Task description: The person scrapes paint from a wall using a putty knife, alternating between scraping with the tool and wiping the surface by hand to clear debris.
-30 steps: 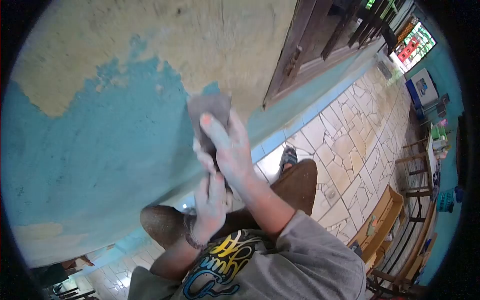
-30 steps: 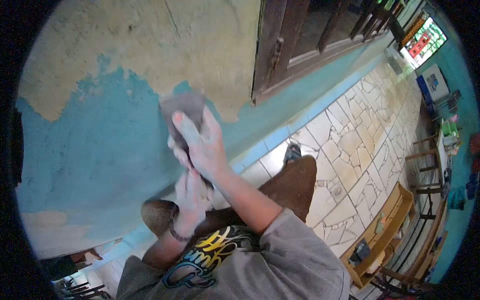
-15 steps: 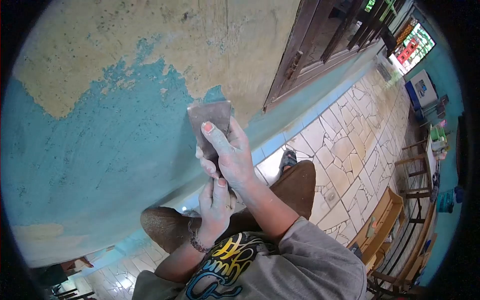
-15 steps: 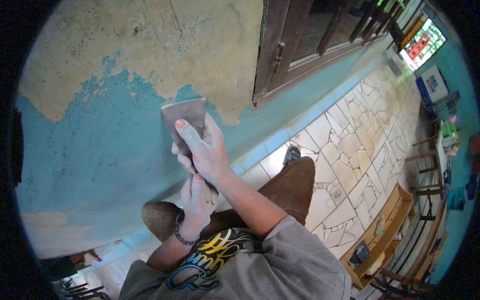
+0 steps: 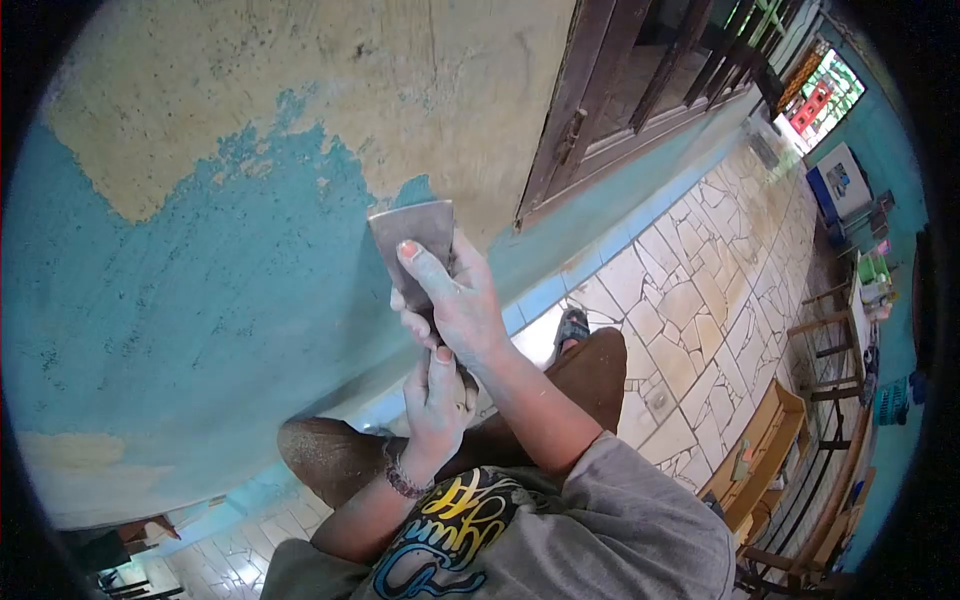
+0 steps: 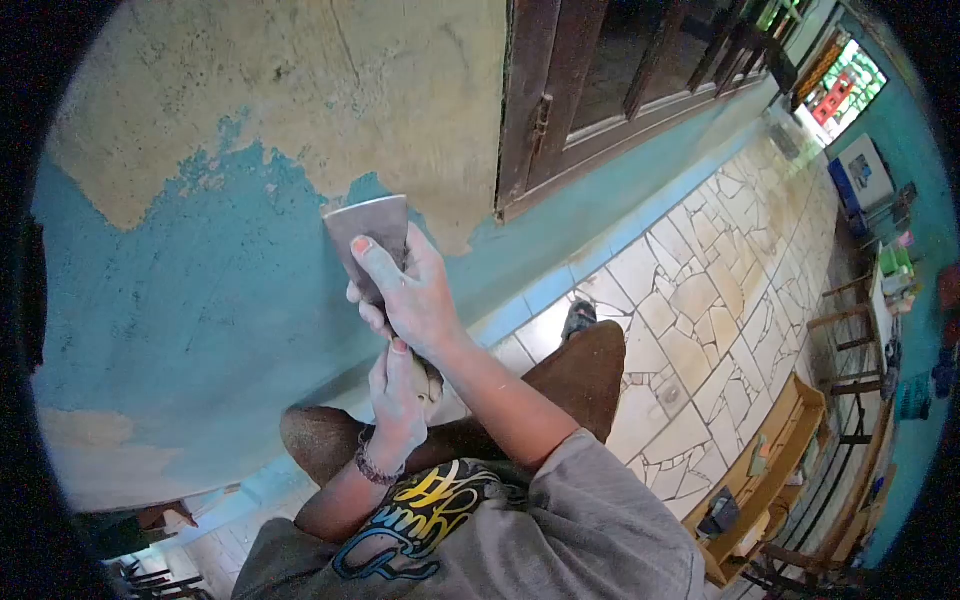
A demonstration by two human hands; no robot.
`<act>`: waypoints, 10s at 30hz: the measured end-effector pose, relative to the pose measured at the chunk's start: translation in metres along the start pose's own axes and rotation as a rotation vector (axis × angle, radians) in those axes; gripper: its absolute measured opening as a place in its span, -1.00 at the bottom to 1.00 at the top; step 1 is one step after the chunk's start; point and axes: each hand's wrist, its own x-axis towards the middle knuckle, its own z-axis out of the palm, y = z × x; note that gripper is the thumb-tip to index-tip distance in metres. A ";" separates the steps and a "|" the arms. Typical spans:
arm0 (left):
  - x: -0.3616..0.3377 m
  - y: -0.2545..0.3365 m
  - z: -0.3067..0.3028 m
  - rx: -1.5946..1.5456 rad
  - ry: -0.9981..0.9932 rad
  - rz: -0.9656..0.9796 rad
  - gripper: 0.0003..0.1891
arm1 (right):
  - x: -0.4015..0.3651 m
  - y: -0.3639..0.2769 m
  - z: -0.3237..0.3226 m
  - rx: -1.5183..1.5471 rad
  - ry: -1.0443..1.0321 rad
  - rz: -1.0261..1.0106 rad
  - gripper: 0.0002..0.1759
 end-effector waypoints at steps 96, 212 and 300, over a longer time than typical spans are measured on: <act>0.075 0.032 0.070 -0.108 0.147 0.245 -0.51 | -0.057 -0.001 -0.112 -0.478 -0.167 0.006 -0.54; 0.085 0.058 0.056 -0.384 -0.210 0.137 -0.58 | -0.026 -0.075 -0.103 -0.414 -0.230 0.114 -0.60; 0.069 0.042 0.043 -0.557 -0.168 0.117 -0.64 | -0.035 -0.125 -0.069 -1.024 -0.285 0.166 -0.59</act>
